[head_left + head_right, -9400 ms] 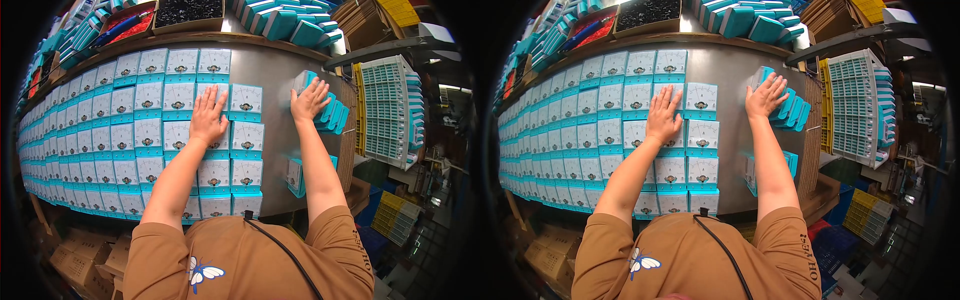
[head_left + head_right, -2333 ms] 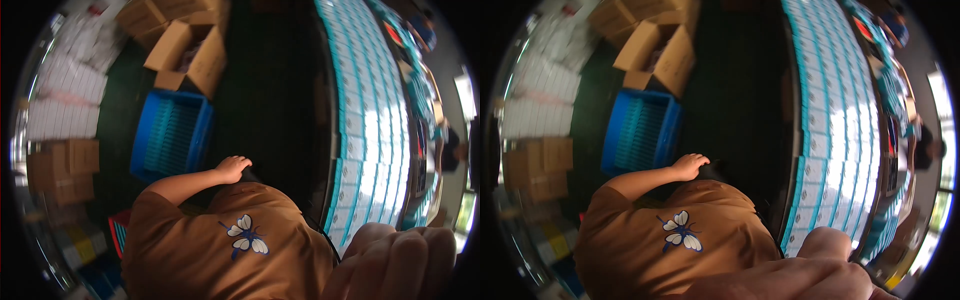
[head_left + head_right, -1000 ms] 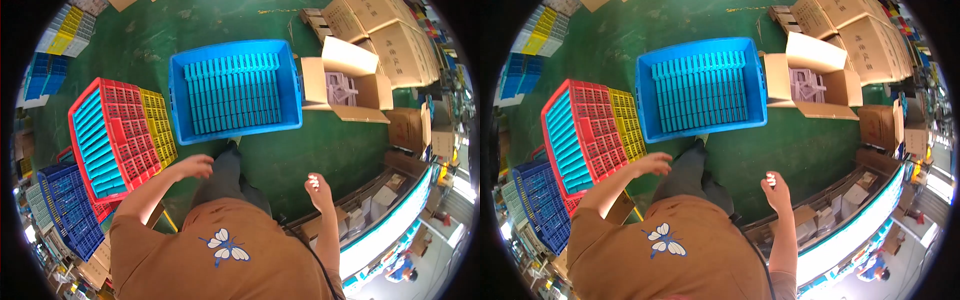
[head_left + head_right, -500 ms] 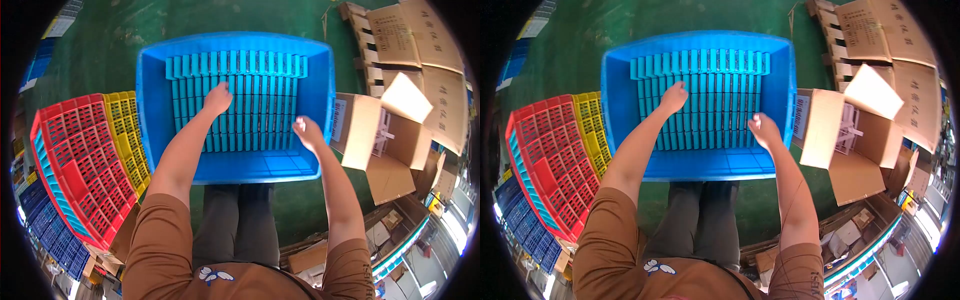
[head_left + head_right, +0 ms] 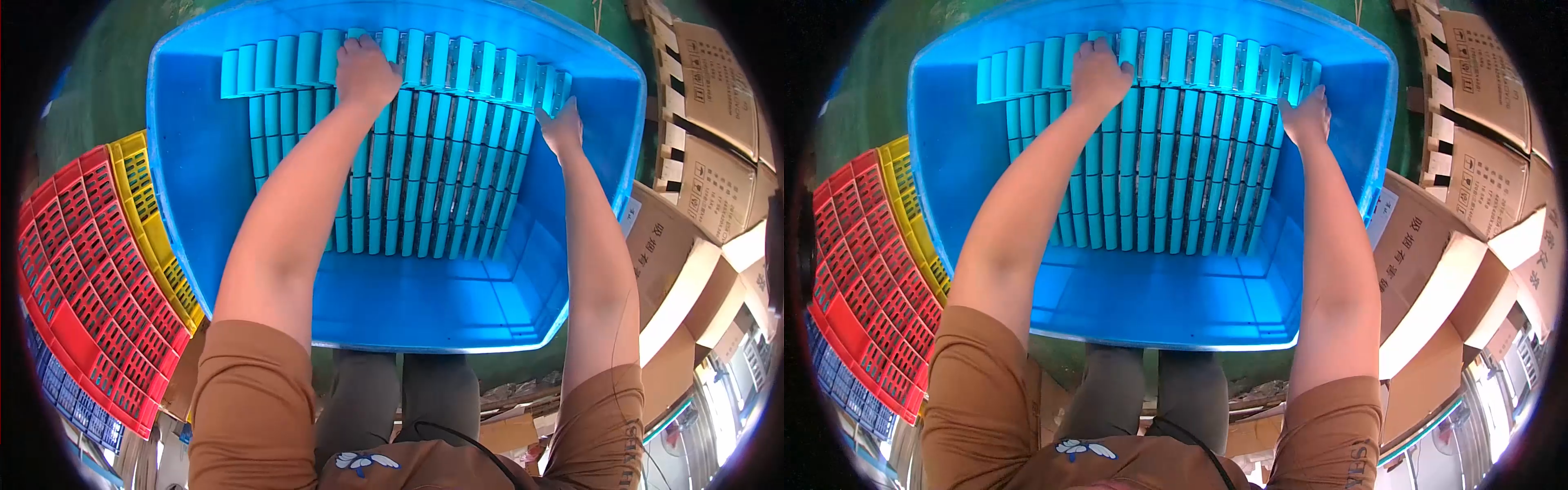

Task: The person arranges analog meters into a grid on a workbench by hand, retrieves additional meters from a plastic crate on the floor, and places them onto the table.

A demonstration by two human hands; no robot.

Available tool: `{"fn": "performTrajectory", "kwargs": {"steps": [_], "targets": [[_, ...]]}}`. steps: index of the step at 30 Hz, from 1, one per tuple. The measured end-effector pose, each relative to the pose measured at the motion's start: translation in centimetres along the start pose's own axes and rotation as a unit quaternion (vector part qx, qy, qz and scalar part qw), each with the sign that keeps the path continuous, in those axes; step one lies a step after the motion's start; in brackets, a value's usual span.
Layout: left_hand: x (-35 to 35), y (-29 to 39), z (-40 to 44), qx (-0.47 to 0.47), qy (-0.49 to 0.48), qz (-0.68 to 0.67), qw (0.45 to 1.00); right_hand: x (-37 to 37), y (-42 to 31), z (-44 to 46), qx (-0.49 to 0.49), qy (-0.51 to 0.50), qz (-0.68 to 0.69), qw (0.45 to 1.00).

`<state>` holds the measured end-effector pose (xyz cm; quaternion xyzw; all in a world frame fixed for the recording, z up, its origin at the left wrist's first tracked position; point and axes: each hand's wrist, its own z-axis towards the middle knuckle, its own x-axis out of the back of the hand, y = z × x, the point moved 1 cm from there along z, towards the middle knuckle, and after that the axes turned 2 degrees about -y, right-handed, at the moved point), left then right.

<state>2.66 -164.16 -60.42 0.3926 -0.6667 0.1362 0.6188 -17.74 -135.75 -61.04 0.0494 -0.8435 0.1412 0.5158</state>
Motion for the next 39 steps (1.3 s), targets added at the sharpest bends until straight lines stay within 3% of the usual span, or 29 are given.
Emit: {"fn": "performTrajectory", "kwargs": {"steps": [2,4,8,15,23,27,35,39], "targets": [[-1.2,-0.2,0.7,-0.020,-0.016,-0.005,1.000,0.1,-1.2,0.8,-0.032,-0.023,-0.074,0.996],[-2.1,0.8,1.1,0.029,0.001,0.002,1.000,1.0,-2.1,0.5,-0.063,-0.066,-0.084,0.992],[-2.5,2.5,2.3,0.087,-0.031,0.003,0.996,-0.3,-1.6,2.2,-0.085,-0.040,-0.059,0.994],[-2.6,2.4,3.2,0.098,-0.023,0.043,0.994,-0.1,-1.9,2.4,-0.086,-0.015,-0.103,0.991],[-2.8,0.8,-0.7,-0.024,0.011,0.008,1.000,-4.1,0.1,-11.8,-0.218,-0.050,-0.028,0.974],[-3.2,0.7,-2.5,-0.001,-0.030,0.003,1.000,-6.0,1.6,-14.5,-0.267,-0.078,0.024,0.960],[-4.3,-2.0,-12.9,0.037,-0.059,-0.005,0.998,-7.0,5.0,-18.7,-0.224,-0.121,0.019,0.967],[-4.5,-3.2,-14.4,0.138,-0.109,-0.147,0.973,-8.3,5.9,-18.3,-0.222,-0.104,0.071,0.967]]}}
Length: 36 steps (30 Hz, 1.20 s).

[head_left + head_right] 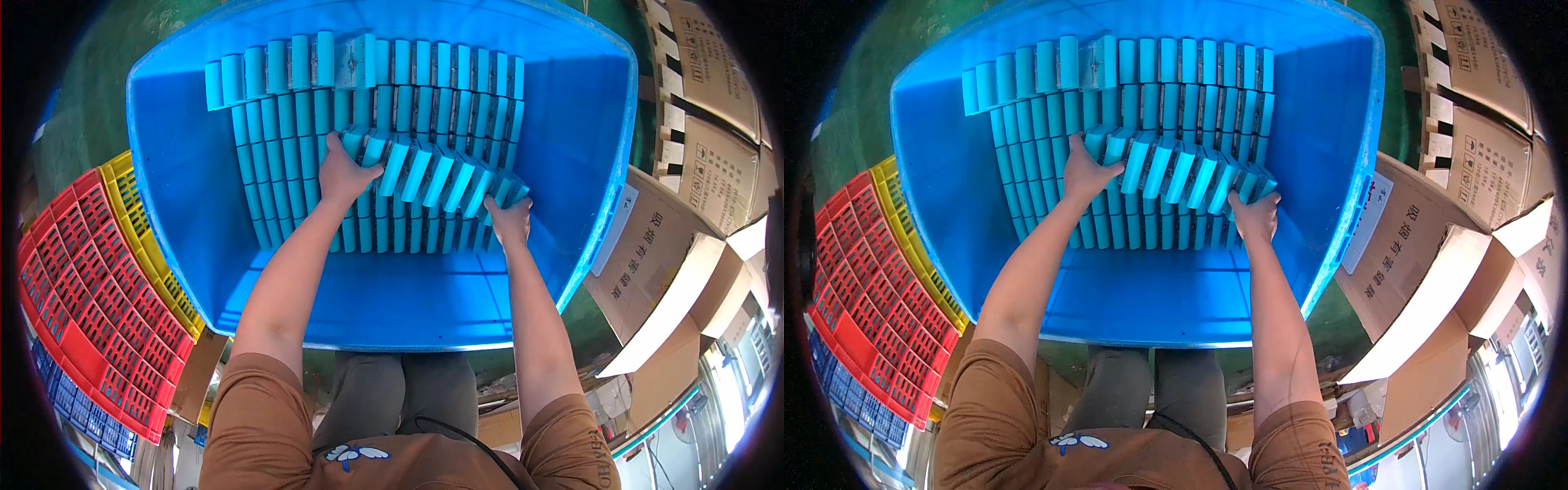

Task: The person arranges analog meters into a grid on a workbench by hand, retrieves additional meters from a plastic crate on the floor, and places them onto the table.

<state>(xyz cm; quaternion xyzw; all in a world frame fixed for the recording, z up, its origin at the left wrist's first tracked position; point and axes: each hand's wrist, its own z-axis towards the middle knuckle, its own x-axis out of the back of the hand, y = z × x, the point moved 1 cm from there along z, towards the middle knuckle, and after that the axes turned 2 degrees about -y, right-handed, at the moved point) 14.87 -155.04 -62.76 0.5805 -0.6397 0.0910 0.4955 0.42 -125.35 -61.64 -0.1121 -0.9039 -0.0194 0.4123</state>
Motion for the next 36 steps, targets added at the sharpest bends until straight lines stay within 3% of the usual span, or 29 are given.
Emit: {"fn": "performTrajectory", "kwargs": {"steps": [2,5,12,21,31,33,35,36], "targets": [[0.4,0.0,0.3,0.028,-0.044,-0.016,0.999,-0.4,0.0,0.8,-0.016,-0.005,0.046,0.999],[-0.2,-0.7,0.3,-0.013,-0.008,0.011,1.000,-1.7,0.7,1.0,0.011,0.044,0.104,0.993],[0.5,-2.8,-2.8,0.014,0.023,-0.024,0.999,-2.2,0.8,-1.5,0.052,0.082,0.089,0.991],[8.7,-1.8,-9.0,0.010,0.103,-0.050,0.993,0.4,-1.3,-9.5,0.124,0.113,0.187,0.968],[30.0,6.0,-23.4,-0.150,0.150,-0.109,0.971,15.6,-1.8,-32.2,0.161,0.158,0.377,0.898],[34.4,8.4,-26.9,-0.203,0.143,-0.100,0.964,19.2,-0.2,-38.7,0.126,0.236,0.336,0.903],[37.3,10.3,-30.0,-0.329,0.129,-0.162,0.921,23.9,2.1,-45.6,0.079,0.225,0.391,0.889],[38.7,11.7,-32.4,-0.328,0.116,-0.155,0.925,25.2,3.9,-48.8,0.074,0.266,0.391,0.878]]}}
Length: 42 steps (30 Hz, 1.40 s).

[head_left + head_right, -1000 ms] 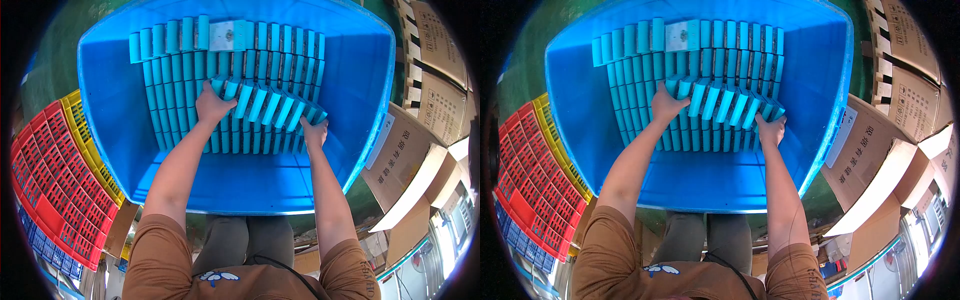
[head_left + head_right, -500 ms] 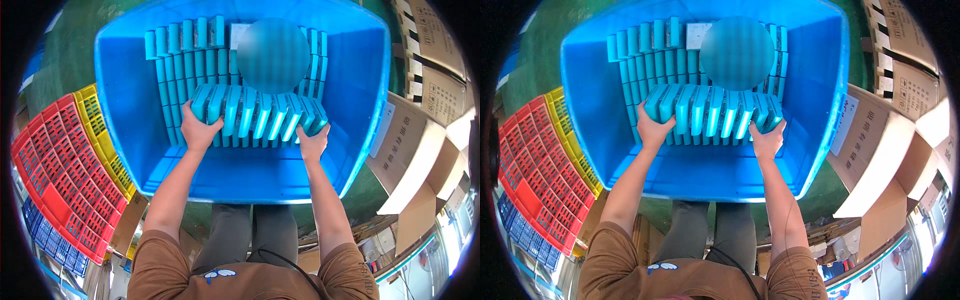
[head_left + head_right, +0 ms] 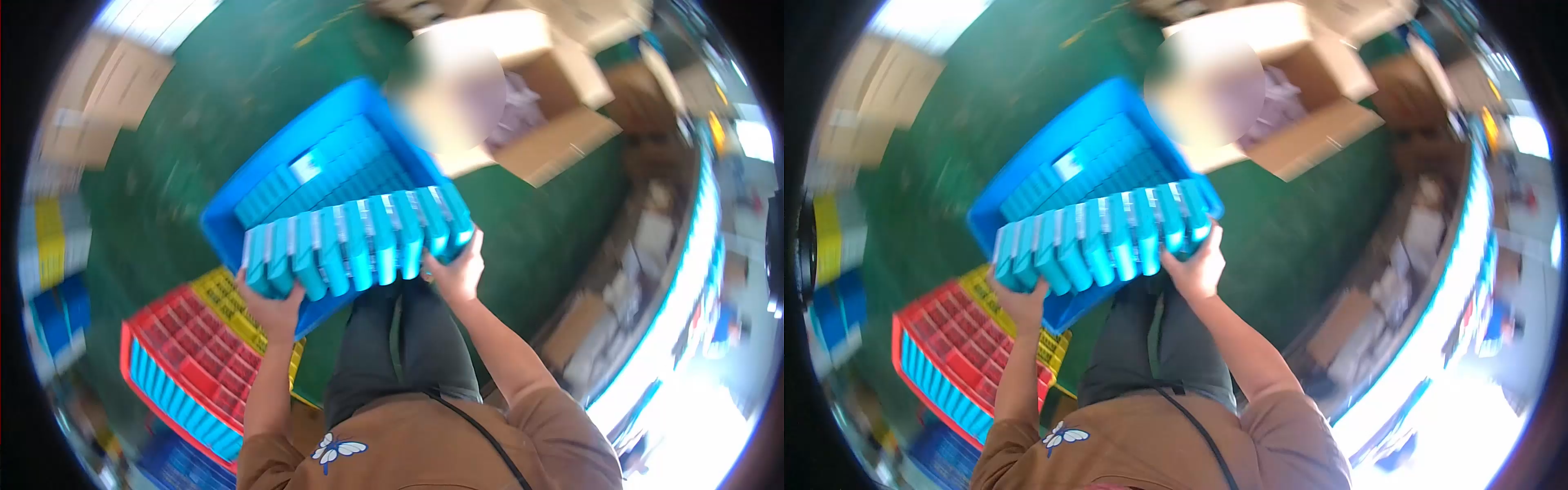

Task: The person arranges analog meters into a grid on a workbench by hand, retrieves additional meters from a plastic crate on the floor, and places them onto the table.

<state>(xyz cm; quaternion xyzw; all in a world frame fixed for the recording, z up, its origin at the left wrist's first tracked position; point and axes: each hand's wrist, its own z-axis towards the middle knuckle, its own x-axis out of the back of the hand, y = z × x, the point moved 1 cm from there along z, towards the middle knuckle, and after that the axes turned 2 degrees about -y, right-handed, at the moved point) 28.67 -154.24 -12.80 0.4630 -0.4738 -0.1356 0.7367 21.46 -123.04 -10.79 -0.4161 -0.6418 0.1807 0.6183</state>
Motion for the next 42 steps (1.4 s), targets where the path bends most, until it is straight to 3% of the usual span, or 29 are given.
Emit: {"fn": "performTrajectory", "kwargs": {"steps": [5,9,11,12,15,18,22,28,33,36,42], "targets": [[1.2,13.6,-2.8,-0.113,-0.109,-0.140,0.978,15.6,-0.7,-9.1,0.027,0.200,0.080,0.976],[-2.8,21.9,-11.3,-0.237,-0.216,-0.294,0.900,27.1,4.6,-20.9,-0.009,0.385,0.071,0.920],[-3.9,26.1,-18.0,-0.292,-0.274,-0.308,0.863,31.6,8.2,-29.0,-0.025,0.466,0.078,0.881],[-3.5,32.2,-21.0,-0.320,-0.305,-0.232,0.867,36.3,8.3,-31.5,-0.079,0.484,0.093,0.866],[-4.7,36.3,-34.2,-0.421,-0.401,-0.228,0.781,40.9,14.5,-46.0,-0.135,0.604,0.034,0.785],[-6.1,40.1,-48.7,-0.522,-0.452,-0.311,0.653,43.5,19.6,-59.1,-0.220,0.692,0.031,0.687],[-3.4,41.0,-64.6,-0.526,-0.576,-0.333,0.529,40.9,23.1,-73.1,-0.284,0.784,0.000,0.552],[-3.6,40.1,-81.1,-0.502,-0.704,-0.246,0.438,39.2,29.4,-83.6,-0.390,0.812,-0.029,0.433],[-6.7,39.2,-89.0,-0.557,-0.681,-0.267,0.394,40.4,34.1,-85.7,-0.406,0.824,-0.020,0.394],[-9.3,38.1,-92.8,-0.525,-0.723,-0.266,0.361,41.4,37.1,-86.3,-0.430,0.818,-0.026,0.381],[-12.8,35.6,-95.9,-0.489,-0.748,-0.283,0.348,41.2,41.3,-86.7,-0.421,0.814,-0.054,0.396]]}}
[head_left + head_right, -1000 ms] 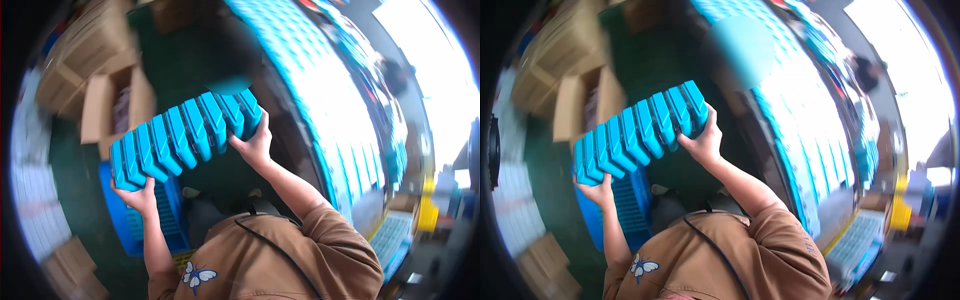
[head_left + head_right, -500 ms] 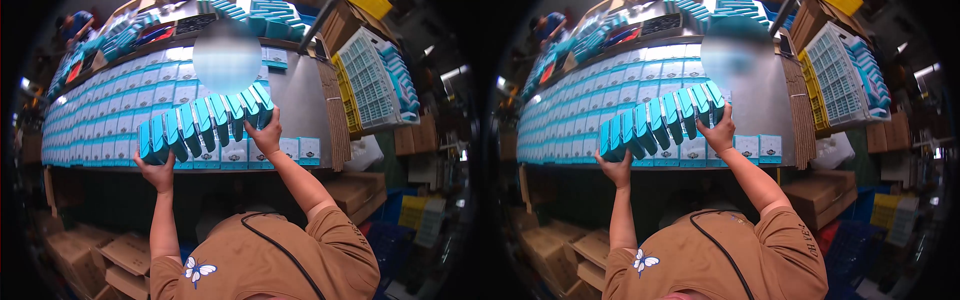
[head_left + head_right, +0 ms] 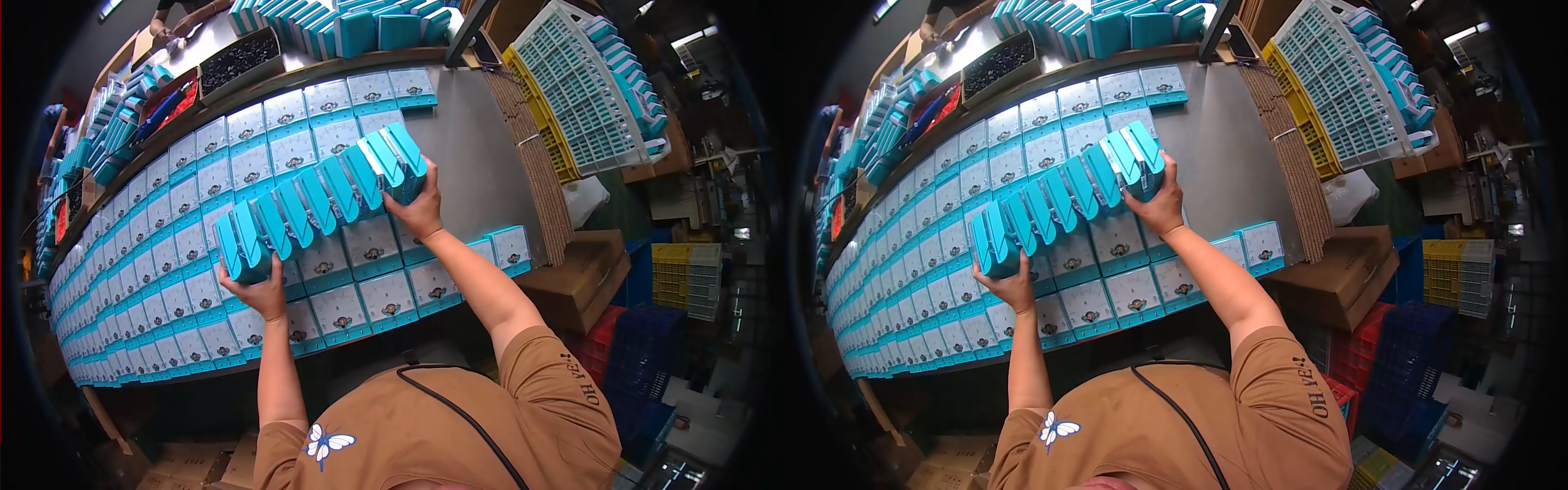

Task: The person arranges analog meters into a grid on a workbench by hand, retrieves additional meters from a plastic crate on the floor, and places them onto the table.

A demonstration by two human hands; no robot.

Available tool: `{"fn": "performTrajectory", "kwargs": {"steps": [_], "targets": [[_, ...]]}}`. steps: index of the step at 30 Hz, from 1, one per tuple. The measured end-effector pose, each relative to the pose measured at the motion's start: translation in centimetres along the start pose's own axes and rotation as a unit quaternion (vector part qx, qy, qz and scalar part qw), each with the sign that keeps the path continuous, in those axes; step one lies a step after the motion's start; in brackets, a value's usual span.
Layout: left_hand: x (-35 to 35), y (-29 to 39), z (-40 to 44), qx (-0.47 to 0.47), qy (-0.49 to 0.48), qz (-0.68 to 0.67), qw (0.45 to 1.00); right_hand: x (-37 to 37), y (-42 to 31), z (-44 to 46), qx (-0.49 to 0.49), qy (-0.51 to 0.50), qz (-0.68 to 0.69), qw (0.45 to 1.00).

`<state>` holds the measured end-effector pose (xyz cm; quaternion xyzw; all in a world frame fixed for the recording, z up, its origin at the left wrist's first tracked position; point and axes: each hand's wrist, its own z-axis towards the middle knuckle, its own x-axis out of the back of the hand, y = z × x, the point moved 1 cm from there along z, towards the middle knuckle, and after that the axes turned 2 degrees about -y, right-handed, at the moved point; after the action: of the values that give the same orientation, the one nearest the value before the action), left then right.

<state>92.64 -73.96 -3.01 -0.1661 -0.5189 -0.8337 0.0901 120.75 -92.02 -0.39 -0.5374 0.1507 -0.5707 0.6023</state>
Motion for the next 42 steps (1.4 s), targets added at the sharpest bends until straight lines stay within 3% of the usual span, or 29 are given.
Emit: {"fn": "performTrajectory", "kwargs": {"steps": [3,5,9,12,15,19,20,23,24,27,32,36,38,39,42], "targets": [[-0.3,-1.5,-0.8,-0.037,-0.004,0.047,0.998,-0.1,1.2,0.1,-0.010,-0.020,0.050,0.999],[-0.1,-1.5,-1.7,-0.020,-0.013,0.041,0.999,0.1,2.0,0.5,0.001,0.002,0.048,0.999],[0.4,-0.5,-2.0,0.025,-0.032,-0.038,0.998,1.5,4.6,1.6,-0.071,0.033,0.081,0.994],[1.2,-0.6,-2.0,0.060,-0.041,-0.040,0.997,2.4,4.7,2.5,-0.069,0.037,0.079,0.994],[2.1,0.8,-2.3,0.081,-0.044,0.015,0.996,3.1,5.9,3.6,-0.129,0.025,0.102,0.986],[2.2,3.1,-2.4,0.121,-0.027,0.037,0.992,4.8,7.9,4.5,-0.313,0.062,0.325,0.890],[2.1,2.7,-2.5,0.131,-0.023,0.019,0.991,5.3,8.2,4.4,-0.316,0.091,0.381,0.864],[1.5,3.4,-3.1,0.157,0.004,-0.005,0.988,5.4,10.5,4.8,-0.422,0.192,0.409,0.786],[1.4,3.3,-3.5,0.174,0.016,-0.008,0.985,4.9,11.1,4.9,-0.425,0.241,0.404,0.773],[1.3,3.7,-4.6,0.201,0.032,-0.039,0.978,5.1,8.2,6.2,-0.519,0.255,0.300,0.758],[2.3,3.8,-7.0,0.228,0.020,-0.035,0.973,6.8,8.5,6.3,-0.532,0.146,0.344,0.760],[2.1,5.2,-9.1,0.235,0.058,-0.003,0.970,8.0,10.2,5.8,-0.540,0.137,0.400,0.728],[1.5,6.0,-11.5,0.239,0.067,0.037,0.968,8.6,10.1,5.3,-0.512,0.142,0.366,0.764],[-0.6,10.4,-12.1,0.193,0.034,0.026,0.980,9.0,9.9,5.1,-0.496,0.145,0.350,0.781],[-7.7,18.6,-11.9,0.082,-0.230,-0.038,0.969,9.8,11.1,4.3,-0.469,0.127,0.313,0.816]]}}
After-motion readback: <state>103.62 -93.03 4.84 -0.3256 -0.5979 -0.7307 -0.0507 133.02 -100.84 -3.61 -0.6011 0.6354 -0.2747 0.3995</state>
